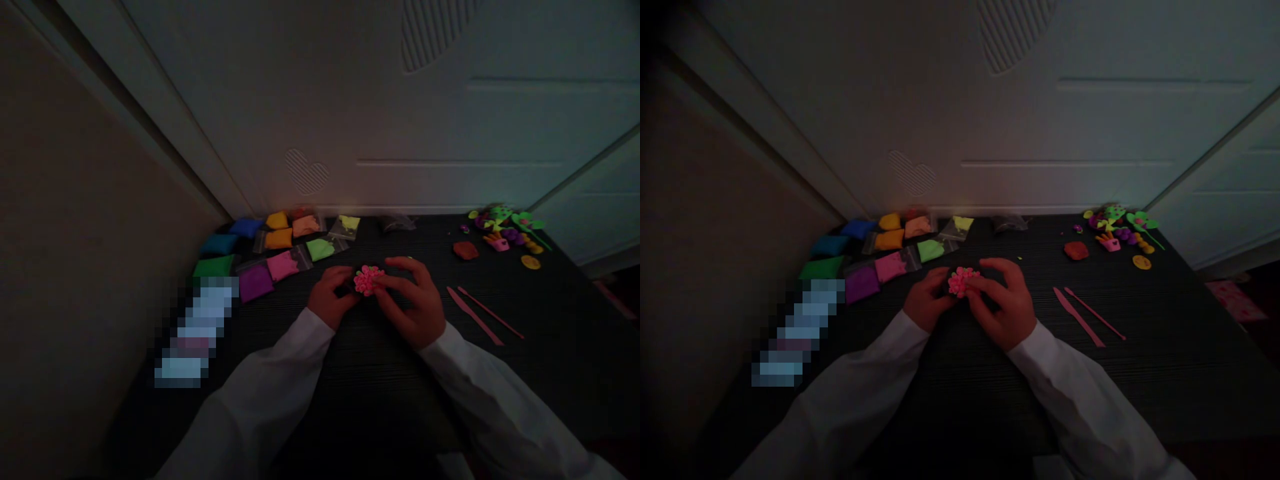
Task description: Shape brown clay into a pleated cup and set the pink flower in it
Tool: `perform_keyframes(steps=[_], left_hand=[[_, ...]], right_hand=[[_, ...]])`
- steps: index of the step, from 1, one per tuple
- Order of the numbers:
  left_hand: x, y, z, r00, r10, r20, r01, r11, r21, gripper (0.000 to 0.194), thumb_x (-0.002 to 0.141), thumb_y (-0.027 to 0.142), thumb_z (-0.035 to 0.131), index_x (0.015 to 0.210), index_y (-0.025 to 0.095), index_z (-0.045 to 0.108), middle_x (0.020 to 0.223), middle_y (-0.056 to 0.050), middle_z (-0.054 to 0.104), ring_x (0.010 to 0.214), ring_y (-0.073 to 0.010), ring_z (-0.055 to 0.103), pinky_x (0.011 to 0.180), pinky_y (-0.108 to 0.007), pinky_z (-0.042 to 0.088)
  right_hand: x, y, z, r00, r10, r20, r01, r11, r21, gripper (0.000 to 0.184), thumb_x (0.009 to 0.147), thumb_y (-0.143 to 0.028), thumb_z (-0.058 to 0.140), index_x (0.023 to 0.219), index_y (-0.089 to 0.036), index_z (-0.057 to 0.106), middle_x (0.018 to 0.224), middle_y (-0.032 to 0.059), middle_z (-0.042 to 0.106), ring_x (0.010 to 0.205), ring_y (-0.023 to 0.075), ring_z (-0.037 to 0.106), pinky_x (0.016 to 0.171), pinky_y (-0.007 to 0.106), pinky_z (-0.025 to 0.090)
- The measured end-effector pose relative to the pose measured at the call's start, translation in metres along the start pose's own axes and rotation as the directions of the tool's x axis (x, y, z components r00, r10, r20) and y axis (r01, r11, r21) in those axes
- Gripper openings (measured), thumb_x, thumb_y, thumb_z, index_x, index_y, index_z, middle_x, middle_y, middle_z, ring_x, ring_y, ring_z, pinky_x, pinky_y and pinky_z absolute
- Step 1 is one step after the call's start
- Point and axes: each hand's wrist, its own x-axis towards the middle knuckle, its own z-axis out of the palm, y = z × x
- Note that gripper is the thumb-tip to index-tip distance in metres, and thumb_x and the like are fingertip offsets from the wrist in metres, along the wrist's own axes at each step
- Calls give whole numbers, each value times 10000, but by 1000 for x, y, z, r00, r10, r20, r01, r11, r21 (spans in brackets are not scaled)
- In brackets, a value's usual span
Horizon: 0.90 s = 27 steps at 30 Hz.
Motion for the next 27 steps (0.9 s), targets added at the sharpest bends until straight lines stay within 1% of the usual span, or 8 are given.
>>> perform_keyframes(steps=[10, 17, 22, 27], left_hand=[[0, 0, 0, 1000, 3, 4, -3, 1000, -17, 260, 608, 144, 698, 865, 179, 709, 1029, -77, 671, 1032, -250, 568, 943, -409, 426], [0, 0, 0, 1000, -1, 3, 1, 1000, -28, 258, 606, 147, 696, 861, 178, 715, 1036, -82, 670, 1035, -248, 567, 954, -406, 416], [0, 0, 0, 1000, -11, 2, 11, 999, -42, 276, 596, 144, 699, 870, 176, 716, 1040, -85, 669, 1040, -252, 561, 949, -404, 418], [0, -1, 0, 1000, -14, 6, 14, 998, -62, 250, 605, 154, 697, 854, 175, 718, 1033, -88, 670, 1047, -256, 556, 958, -411, 408]], right_hand=[[0, 1, -2, 1000, -15, -6, 15, 1000, 0, 183, 763, -151, 610, 932, -197, 666, 1095, 109, 552, 1020, 231, 550, 863, 433, 481], [0, 1, -1, 1000, -29, 13, 29, 1000, 1, 186, 765, -143, 609, 929, -204, 674, 1098, 104, 549, 1026, 228, 541, 873, 433, 473], [0, 0, -2, 1000, -22, 13, 22, 1000, 6, 195, 766, -139, 609, 945, -184, 672, 1100, 115, 546, 1025, 225, 540, 877, 418, 472], [0, -1, -2, 1000, -11, 27, 11, 1000, 16, 184, 766, -145, 608, 933, -172, 680, 1103, 119, 546, 1031, 225, 534, 893, 407, 463]])
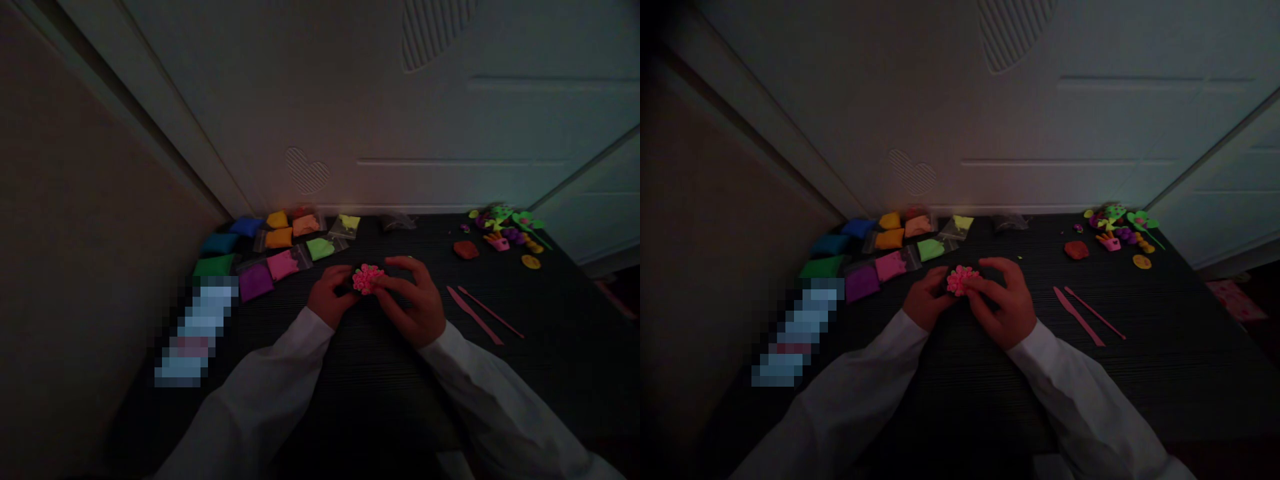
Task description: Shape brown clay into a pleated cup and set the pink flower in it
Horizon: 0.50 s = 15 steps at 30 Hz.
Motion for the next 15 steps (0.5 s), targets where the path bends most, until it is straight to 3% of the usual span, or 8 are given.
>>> perform_keyframes(steps=[8, 15], left_hand=[[0, -4, 1, 1000, 3, 8, -3, 999, -53, 334, 619, 182, 704, 953, 185, 696, 1090, -83, 654, 1068, -249, 553, 957, -388, 417], [1, -4, 1, 1000, -13, -20, 11, 997, -81, 332, 570, 146, 710, 900, 172, 706, 1059, -92, 654, 1058, -269, 552, 955, -410, 407]], right_hand=[[-1, 2, -3, 997, 78, 15, -78, 997, 21, 297, 785, -203, 601, 1080, -164, 614, 1153, 132, 532, 1080, 228, 516, 931, 409, 448], [1, 5, 1, 980, 144, 135, -147, 989, 12, 611, 727, -355, 668, 1272, -161, 470, 1286, 149, 442, 1205, 261, 431, 1033, 436, 375]])
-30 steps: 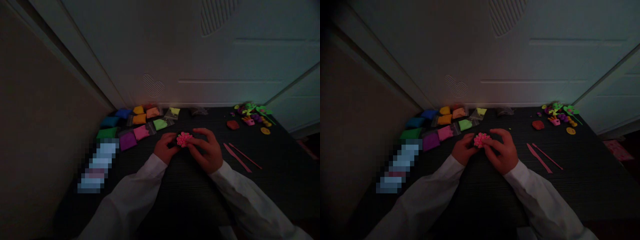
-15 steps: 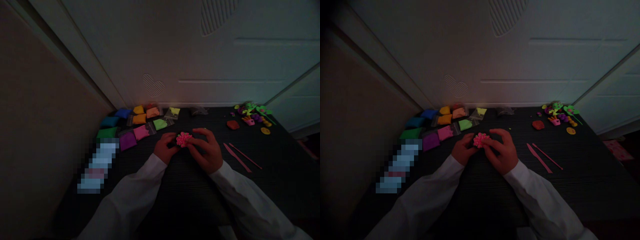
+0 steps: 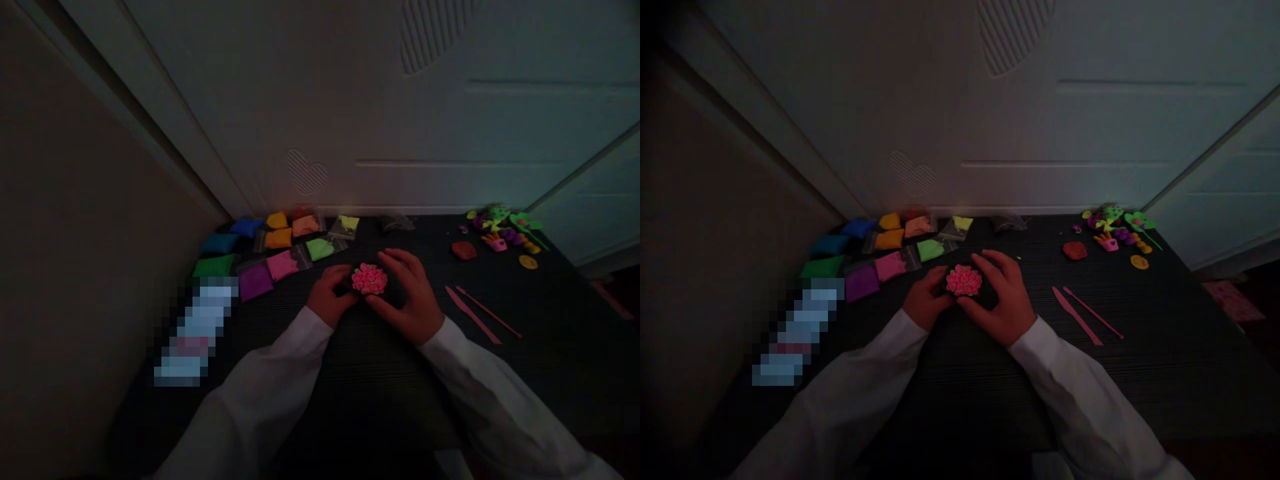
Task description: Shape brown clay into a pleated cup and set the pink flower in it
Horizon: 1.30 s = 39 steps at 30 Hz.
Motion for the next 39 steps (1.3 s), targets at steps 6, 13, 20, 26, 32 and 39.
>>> perform_keyframes(steps=[6, 13, 20, 26, 32, 39], left_hand=[[0, -1, -1, 1000, -19, 6, 19, 998, -55, 315, 600, 199, 716, 914, 175, 705, 1072, -87, 645, 1062, -261, 557, 955, -395, 416], [1, -2, -1, 1000, -26, -1, 26, 994, -102, 236, 637, 300, 714, 837, 175, 717, 1012, -69, 652, 977, -229, 593, 895, -349, 455], [1, 2, -2, 999, 1, 41, 2, 997, -71, 176, 643, 236, 705, 811, 188, 729, 965, -62, 661, 974, -226, 587, 916, -363, 434], [1, 5, -4, 996, 28, 82, -25, 999, -44, 168, 696, 240, 650, 839, 194, 727, 957, -59, 665, 968, -220, 589, 918, -362, 428], [3, -2, -2, 997, -11, 76, 12, 1000, -10, 211, 660, 266, 680, 849, 179, 720, 906, -61, 686, 912, -231, 601, 849, -368, 459], [5, -8, -2, 995, -52, 80, 52, 999, 4, 242, 647, 288, 692, 857, 167, 710, 795, -41, 696, 789, -204, 621, 733, -328, 490]], right_hand=[[0, 4, 4, 994, 56, 93, -65, 994, 93, 792, 687, -355, 702, 1358, -169, 325, 1306, 149, 464, 1225, 255, 434, 1049, 444, 362], [0, 13, 14, 984, 129, 121, -146, 979, 144, 428, 736, -305, 642, 1135, -181, 548, 1147, 123, 596, 1075, 242, 564, 946, 431, 452], [2, 17, 16, 988, 103, 111, -118, 983, 138, 217, 744, -234, 611, 955, -195, 644, 1014, 82, 647, 972, 214, 603, 882, 393, 478], [3, 21, 15, 990, 100, 102, -113, 984, 137, 190, 753, -226, 598, 936, -207, 645, 1006, 64, 654, 951, 200, 609, 858, 373, 485], [4, 21, 15, 983, 124, 135, -140, 984, 114, 207, 753, -310, 621, 922, -193, 650, 921, 66, 687, 876, 216, 630, 794, 381, 500], [4, 24, 15, 974, 164, 159, -177, 982, 72, 190, 722, -313, 647, 861, -185, 655, 842, 50, 679, 795, 198, 625, 714, 337, 492]])
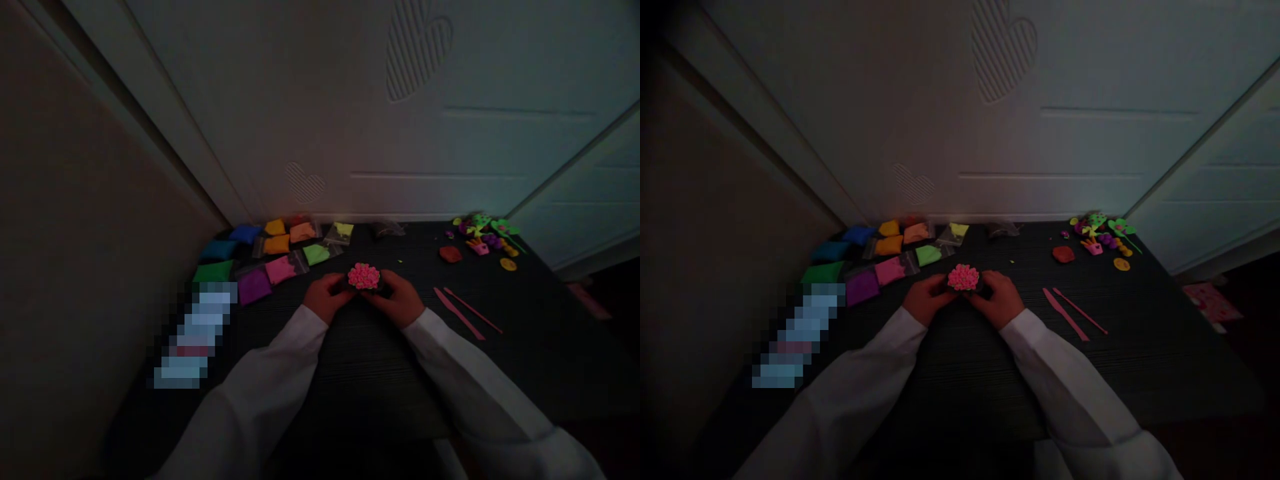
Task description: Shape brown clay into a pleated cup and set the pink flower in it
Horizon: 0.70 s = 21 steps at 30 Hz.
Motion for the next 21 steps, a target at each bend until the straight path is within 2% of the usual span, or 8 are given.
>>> perform_keyframes(steps=[8, 13, 16, 21], left_hand=[[1, 4, 2, 1000, -2, -29, 1, 1000, -19, 267, 663, 353, 668, 863, 180, 700, 876, -45, 706, 815, -192, 636, 781, -330, 495], [0, 15, 0, 998, -18, -68, 18, 1000, 3, 239, 676, 377, 652, 806, 185, 706, 832, -42, 717, 794, -194, 638, 771, -333, 495], [0, 18, -2, 996, -22, -81, 22, 1000, 3, 240, 673, 383, 654, 794, 183, 709, 834, -45, 722, 806, -201, 641, 780, -337, 493], [2, 16, -3, 996, -18, -87, 17, 1000, -13, 242, 654, 411, 663, 769, 205, 713, 843, -39, 730, 823, -210, 642, 808, -345, 491]], right_hand=[[-2, -3, -14, 997, 80, -13, -81, 996, -37, 174, 723, -297, 660, 851, -179, 650, 850, 35, 671, 808, 187, 619, 731, 338, 487], [-11, 7, -30, 988, 157, -2, -157, 985, -67, 253, 839, -349, 569, 971, -135, 600, 938, 38, 638, 853, 155, 613, 773, 366, 503], [-20, 22, -52, 977, 211, -18, -212, 973, -86, 277, 863, -338, 539, 1054, -140, 573, 1038, 56, 617, 905, 167, 609, 791, 380, 510], [-36, 59, -109, 942, 314, -123, -327, 939, -110, 320, 867, -328, 533, 1136, -155, 540, 1147, 73, 578, 995, 197, 586, 837, 414, 499]])
